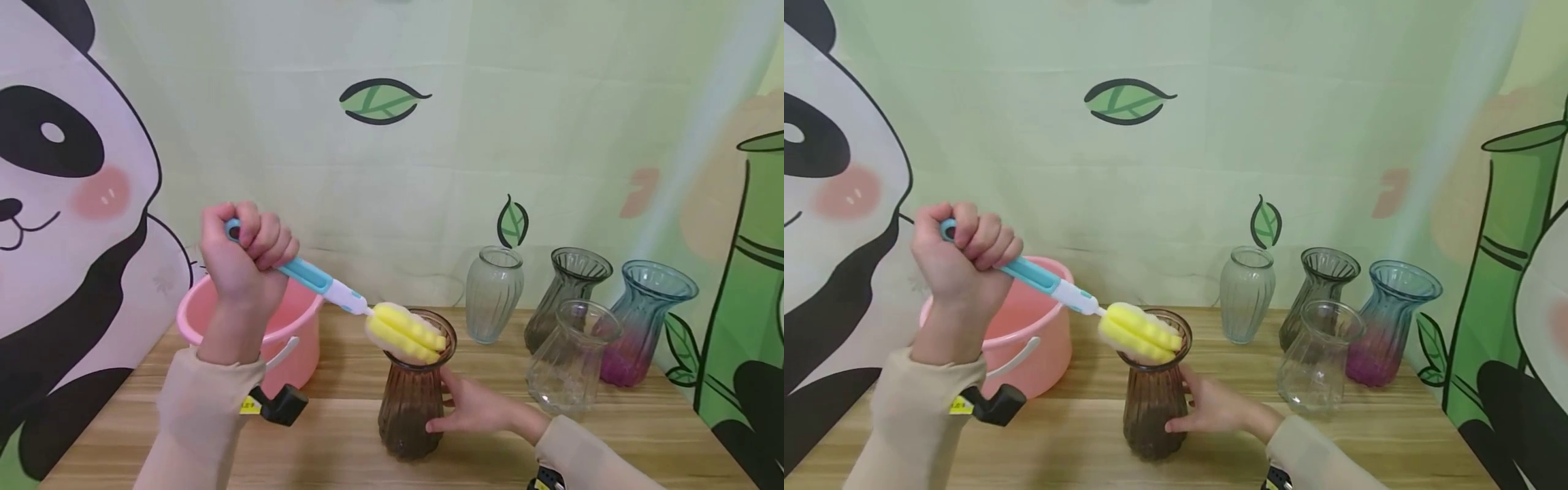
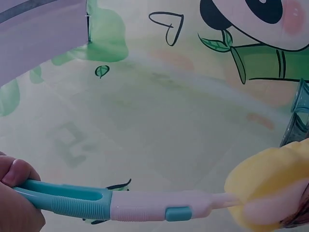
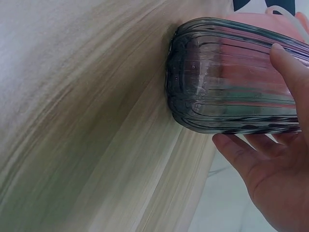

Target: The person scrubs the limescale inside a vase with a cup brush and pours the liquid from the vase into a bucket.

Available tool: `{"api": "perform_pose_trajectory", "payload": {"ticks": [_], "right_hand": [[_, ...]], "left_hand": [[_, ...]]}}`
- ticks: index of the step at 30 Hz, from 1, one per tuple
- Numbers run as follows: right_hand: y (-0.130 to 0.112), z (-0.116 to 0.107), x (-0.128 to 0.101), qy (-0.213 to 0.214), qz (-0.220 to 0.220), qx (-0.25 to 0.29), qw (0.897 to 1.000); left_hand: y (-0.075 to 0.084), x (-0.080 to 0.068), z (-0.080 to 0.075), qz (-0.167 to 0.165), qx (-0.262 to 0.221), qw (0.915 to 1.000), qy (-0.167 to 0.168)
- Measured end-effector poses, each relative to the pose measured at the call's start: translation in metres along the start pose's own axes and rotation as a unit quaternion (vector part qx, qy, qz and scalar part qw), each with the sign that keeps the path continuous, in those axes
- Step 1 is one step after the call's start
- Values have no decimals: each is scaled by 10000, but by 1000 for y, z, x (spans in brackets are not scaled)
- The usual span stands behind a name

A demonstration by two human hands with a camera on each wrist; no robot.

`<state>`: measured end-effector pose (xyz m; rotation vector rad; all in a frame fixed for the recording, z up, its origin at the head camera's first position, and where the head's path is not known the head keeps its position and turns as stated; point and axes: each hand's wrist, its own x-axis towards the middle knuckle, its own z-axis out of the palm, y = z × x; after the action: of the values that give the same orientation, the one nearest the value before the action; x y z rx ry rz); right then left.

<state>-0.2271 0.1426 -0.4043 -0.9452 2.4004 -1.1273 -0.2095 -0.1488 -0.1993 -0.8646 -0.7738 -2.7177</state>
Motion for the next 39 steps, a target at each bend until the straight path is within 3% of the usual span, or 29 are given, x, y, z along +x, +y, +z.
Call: {"api": "perform_pose_trajectory", "payload": {"ticks": [7,12,23,26,30,33,39], "right_hand": [[1,0,2,4,12,-80,10000],[1,0,2,20,-49,-108,9999],[-2,-1,3,53,-84,-164,9998],[-1,-1,2,97,-112,-162,9998],[0,-1,2,142,-162,-181,9996],[0,0,2,165,-175,-178,9996],[3,0,3,162,-119,-268,9994]], "left_hand": [[-19,16,20,-349,1144,9908,-632],[-36,27,34,-903,1322,9823,-972],[-80,28,55,-1685,2192,9483,-1556],[-91,25,55,-1913,2331,9384,-1689],[-102,21,48,-2109,2329,9312,-1847],[-111,16,36,-2329,2331,9250,-1892],[-137,-6,6,-2966,2363,9043,-1960]]}}
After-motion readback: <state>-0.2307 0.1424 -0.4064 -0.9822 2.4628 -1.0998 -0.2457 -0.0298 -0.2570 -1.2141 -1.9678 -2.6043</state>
